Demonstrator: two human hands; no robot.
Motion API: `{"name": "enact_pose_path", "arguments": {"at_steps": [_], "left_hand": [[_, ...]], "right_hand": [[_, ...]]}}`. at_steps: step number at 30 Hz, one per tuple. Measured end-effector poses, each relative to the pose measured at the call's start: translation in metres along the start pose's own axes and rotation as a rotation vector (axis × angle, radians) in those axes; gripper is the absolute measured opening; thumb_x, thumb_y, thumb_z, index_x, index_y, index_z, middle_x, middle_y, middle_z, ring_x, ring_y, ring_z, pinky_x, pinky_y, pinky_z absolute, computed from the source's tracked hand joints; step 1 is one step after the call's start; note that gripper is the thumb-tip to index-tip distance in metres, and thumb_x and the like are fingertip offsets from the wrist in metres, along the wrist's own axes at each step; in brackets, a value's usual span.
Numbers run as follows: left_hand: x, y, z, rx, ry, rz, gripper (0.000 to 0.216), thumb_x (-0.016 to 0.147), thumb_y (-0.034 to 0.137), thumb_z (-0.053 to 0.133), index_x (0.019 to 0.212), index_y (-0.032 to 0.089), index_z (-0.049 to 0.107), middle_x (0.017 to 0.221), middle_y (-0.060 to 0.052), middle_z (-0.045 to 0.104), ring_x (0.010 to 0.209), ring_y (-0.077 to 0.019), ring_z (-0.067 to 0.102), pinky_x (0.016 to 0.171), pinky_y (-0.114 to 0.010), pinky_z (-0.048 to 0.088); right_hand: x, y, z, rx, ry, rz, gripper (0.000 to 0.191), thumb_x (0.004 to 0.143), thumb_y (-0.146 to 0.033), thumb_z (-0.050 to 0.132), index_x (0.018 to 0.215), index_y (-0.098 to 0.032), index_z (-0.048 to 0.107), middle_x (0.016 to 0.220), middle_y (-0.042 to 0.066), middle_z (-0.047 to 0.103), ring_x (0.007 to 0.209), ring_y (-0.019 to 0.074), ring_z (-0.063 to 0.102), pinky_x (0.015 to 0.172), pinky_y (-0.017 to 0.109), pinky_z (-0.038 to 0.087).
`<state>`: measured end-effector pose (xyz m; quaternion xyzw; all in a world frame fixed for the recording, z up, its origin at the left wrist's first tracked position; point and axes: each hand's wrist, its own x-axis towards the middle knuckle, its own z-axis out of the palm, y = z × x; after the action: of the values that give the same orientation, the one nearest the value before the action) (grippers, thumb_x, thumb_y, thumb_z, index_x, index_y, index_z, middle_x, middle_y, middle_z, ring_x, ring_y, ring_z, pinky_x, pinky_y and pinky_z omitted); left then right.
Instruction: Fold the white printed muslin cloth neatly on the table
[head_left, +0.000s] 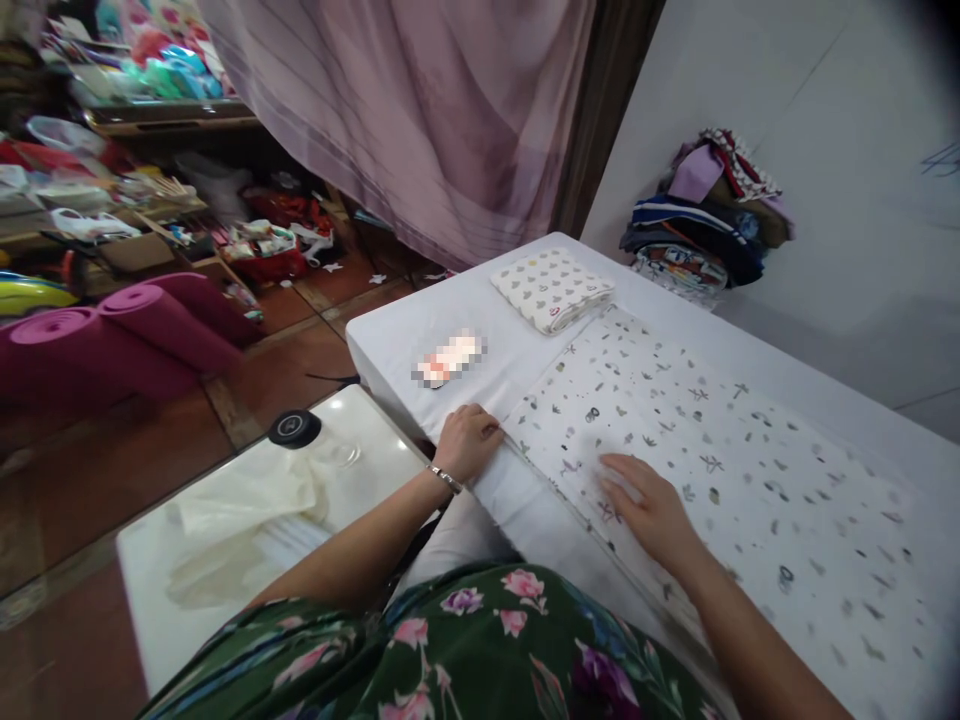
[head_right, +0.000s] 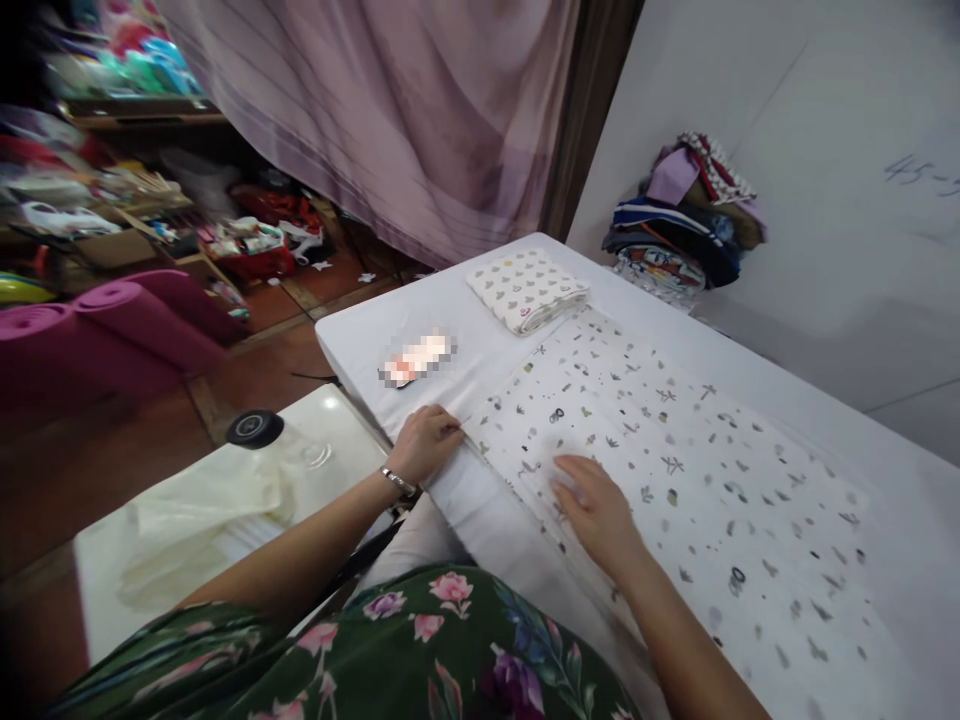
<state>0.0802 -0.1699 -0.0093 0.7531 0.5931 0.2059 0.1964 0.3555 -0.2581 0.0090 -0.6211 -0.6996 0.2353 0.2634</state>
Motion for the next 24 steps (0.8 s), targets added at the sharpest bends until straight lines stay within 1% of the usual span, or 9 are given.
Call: {"name": "enact_pose_path", "arguments": {"at_steps": [3,5,8,10,12,15,18,21,24], "left_hand": [[0.001,0.003,0.002,-0.001,0.009,-0.018,0.014,0.079,0.028,0.056,0.078,0.020,0.068,0.085,-0.004,0.062,0.086,-0.0194,0.053,0.078,-0.033,0.038],[0.002,0.005,0.004,-0.004,0.029,-0.010,0.013,0.078,0.028,0.057,0.078,0.019,0.066,0.084,-0.004,0.061,0.085,-0.0188,0.053,0.078,-0.032,0.038],[0.002,0.005,0.007,-0.014,0.037,0.021,0.011,0.078,0.027,0.058,0.079,0.018,0.064,0.082,-0.003,0.061,0.082,-0.0177,0.053,0.076,-0.031,0.038],[0.000,0.004,0.009,-0.030,0.015,0.045,0.010,0.078,0.026,0.058,0.081,0.019,0.064,0.080,-0.002,0.062,0.081,-0.0174,0.053,0.074,-0.030,0.038],[-0.001,0.002,0.009,-0.060,-0.006,0.060,0.010,0.078,0.023,0.057,0.085,0.020,0.064,0.082,-0.002,0.063,0.081,-0.0172,0.053,0.074,-0.030,0.038],[-0.003,-0.001,0.008,-0.087,0.016,0.048,0.012,0.080,0.023,0.055,0.088,0.019,0.064,0.085,-0.003,0.063,0.084,-0.0169,0.053,0.077,-0.030,0.039],[-0.004,-0.001,0.008,-0.038,0.036,0.031,0.016,0.084,0.029,0.053,0.082,0.019,0.065,0.083,-0.004,0.060,0.083,-0.0179,0.051,0.078,-0.032,0.039],[-0.002,0.003,0.008,0.036,0.018,0.048,0.019,0.082,0.034,0.055,0.076,0.019,0.064,0.082,-0.005,0.059,0.084,-0.0197,0.050,0.076,-0.033,0.038],[0.001,0.009,0.009,0.027,0.018,0.033,0.011,0.078,0.027,0.057,0.073,0.018,0.059,0.081,-0.005,0.059,0.083,-0.0193,0.051,0.074,-0.032,0.037]], "right_hand": [[0.045,-0.033,0.028,0.083,-0.066,-0.142,0.033,0.087,-0.034,0.047,0.115,-0.023,0.062,0.102,0.006,0.066,0.095,0.0207,0.060,0.084,0.035,0.049],[0.074,-0.046,0.045,0.076,-0.122,-0.176,0.036,0.085,-0.027,0.046,0.119,-0.023,0.059,0.095,0.004,0.067,0.087,0.0179,0.060,0.082,0.032,0.048],[0.109,-0.060,0.065,-0.036,-0.256,-0.181,0.043,0.081,-0.018,0.045,0.121,-0.024,0.058,0.098,0.002,0.068,0.089,0.0173,0.060,0.081,0.029,0.045],[0.122,-0.065,0.071,-0.131,-0.362,-0.185,0.042,0.079,-0.014,0.046,0.116,-0.026,0.062,0.101,0.002,0.068,0.090,0.0183,0.060,0.079,0.029,0.044],[0.127,-0.068,0.073,-0.200,-0.433,-0.187,0.036,0.078,-0.015,0.046,0.106,-0.026,0.066,0.095,0.003,0.069,0.086,0.0190,0.060,0.074,0.028,0.042],[0.125,-0.068,0.067,-0.182,-0.426,-0.182,0.025,0.079,-0.017,0.047,0.093,-0.023,0.067,0.078,0.002,0.067,0.074,0.0166,0.058,0.065,0.025,0.038],[0.120,-0.064,0.060,-0.063,-0.393,-0.183,0.019,0.079,-0.017,0.047,0.087,-0.022,0.064,0.068,-0.002,0.060,0.065,0.0130,0.052,0.061,0.022,0.035],[0.116,-0.061,0.057,0.018,-0.386,-0.187,0.017,0.079,-0.017,0.047,0.084,-0.022,0.062,0.063,-0.004,0.055,0.060,0.0113,0.048,0.059,0.022,0.033],[0.116,-0.061,0.058,0.060,-0.391,-0.199,0.017,0.078,-0.016,0.047,0.085,-0.022,0.062,0.062,-0.005,0.053,0.058,0.0105,0.046,0.058,0.021,0.032]]}}
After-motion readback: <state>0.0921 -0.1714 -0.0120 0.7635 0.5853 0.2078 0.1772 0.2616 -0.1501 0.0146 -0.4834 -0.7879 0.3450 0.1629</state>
